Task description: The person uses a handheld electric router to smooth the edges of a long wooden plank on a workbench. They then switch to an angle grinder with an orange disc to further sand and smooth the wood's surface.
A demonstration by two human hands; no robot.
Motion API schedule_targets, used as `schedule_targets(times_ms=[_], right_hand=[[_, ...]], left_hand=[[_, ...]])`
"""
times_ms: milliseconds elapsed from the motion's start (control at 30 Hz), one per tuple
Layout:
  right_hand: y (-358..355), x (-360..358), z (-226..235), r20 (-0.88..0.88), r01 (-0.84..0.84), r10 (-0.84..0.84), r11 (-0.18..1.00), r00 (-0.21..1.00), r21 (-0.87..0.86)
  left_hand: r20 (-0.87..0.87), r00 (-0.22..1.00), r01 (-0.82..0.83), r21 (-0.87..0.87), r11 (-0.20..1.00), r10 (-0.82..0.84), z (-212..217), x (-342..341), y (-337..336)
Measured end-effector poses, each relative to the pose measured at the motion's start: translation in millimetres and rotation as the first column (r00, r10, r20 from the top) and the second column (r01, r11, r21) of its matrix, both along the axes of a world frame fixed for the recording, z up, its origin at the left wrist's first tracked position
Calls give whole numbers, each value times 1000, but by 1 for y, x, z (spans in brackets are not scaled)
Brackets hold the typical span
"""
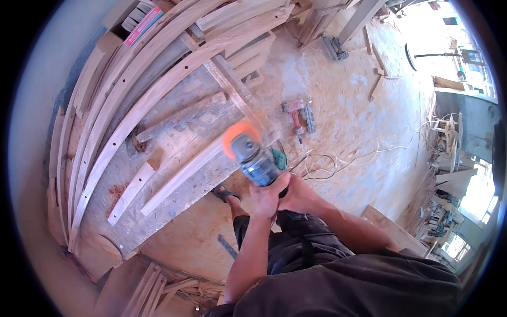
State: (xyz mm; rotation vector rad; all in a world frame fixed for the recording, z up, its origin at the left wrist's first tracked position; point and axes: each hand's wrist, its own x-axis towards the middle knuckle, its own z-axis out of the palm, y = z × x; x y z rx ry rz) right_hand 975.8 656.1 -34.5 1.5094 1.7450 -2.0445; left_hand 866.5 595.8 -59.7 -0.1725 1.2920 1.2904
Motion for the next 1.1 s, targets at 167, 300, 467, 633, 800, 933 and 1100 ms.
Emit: schedule_targets(times_ms=[167, 300, 467, 633, 800, 933, 1100], right_hand=[[4, 5, -1, 56, 34, -34, 999, 998, -4], [16, 9, 9, 102, 94, -89, 995, 991, -44], [-17, -25, 2, 103, -87, 84, 996, 991, 28], [-67, -85, 1, 22, -198, 197, 980, 980, 8], [-118, -144, -8, 30, -480, 479, 876, 877, 58], [-157, -213, 4, 83, -548, 548, 836, 832, -25], [-175, -215, -7, 71, -560, 556, 825, 828, 77]], left_hand=[[-42, 995, 97, 76, 992, -94, -10, 2, 8], [-9, 975, 220, 34, 975, -220, -2, 9, 27], [-11, 998, 61, 25, 998, -61, 0, -23, -18], [-57, 991, -123, 22, 992, 124, 0, -71, -86], [-33, 950, -307, 58, 950, 310, -5, -121, -161], [26, 918, -395, 18, 918, 395, -11, -166, -211], [15, 913, -409, 32, 912, 408, -6, -173, -219]])
